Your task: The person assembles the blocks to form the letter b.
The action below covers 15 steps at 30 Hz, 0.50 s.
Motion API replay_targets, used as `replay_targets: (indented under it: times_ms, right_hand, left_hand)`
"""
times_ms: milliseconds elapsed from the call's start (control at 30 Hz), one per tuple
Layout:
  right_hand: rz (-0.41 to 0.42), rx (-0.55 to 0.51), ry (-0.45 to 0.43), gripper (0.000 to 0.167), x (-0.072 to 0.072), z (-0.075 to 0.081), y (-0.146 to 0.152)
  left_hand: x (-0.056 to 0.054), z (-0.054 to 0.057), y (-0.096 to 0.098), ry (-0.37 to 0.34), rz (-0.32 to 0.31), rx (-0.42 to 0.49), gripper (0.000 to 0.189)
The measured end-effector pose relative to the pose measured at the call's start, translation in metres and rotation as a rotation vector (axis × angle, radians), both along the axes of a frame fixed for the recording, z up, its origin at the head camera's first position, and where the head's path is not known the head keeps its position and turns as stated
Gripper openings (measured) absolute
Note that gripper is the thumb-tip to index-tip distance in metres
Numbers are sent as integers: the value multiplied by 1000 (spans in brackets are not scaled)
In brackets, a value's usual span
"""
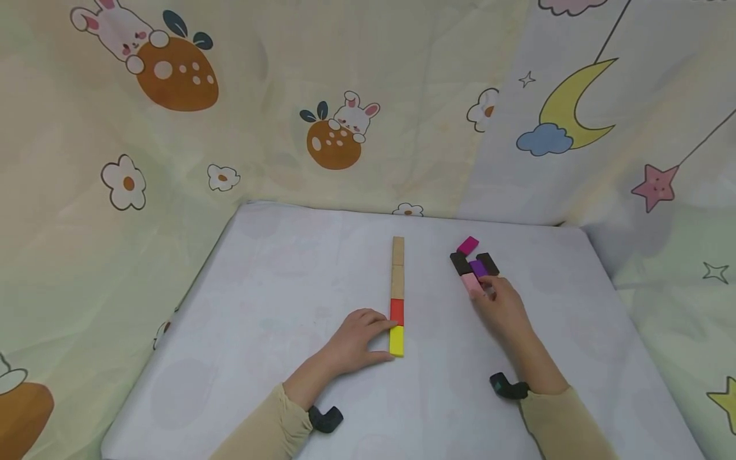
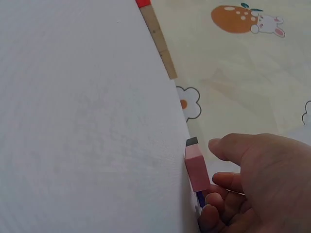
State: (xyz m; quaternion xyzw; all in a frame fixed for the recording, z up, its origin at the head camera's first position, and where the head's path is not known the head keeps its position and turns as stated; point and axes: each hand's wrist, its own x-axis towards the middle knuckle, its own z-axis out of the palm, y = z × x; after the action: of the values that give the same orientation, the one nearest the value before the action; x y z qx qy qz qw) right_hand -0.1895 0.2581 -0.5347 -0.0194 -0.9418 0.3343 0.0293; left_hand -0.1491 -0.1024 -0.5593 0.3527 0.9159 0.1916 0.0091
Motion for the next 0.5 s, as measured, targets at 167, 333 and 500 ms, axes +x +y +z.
replay_targets:
  times_ms: [167, 333, 500]
  right_hand:
    - [-6, 36, -19, 53, -2, -4, 0]
    - [4, 55, 4, 47, -2, -6, 0]
    - [17, 69, 9, 48, -2, -6, -2]
  left_hand:
    - [0, -1, -1, 10, 4, 1, 63]
    - [-1, -3, -1, 2, 2, 3, 63]
    - [-1, -2, -1, 1, 2, 2, 63]
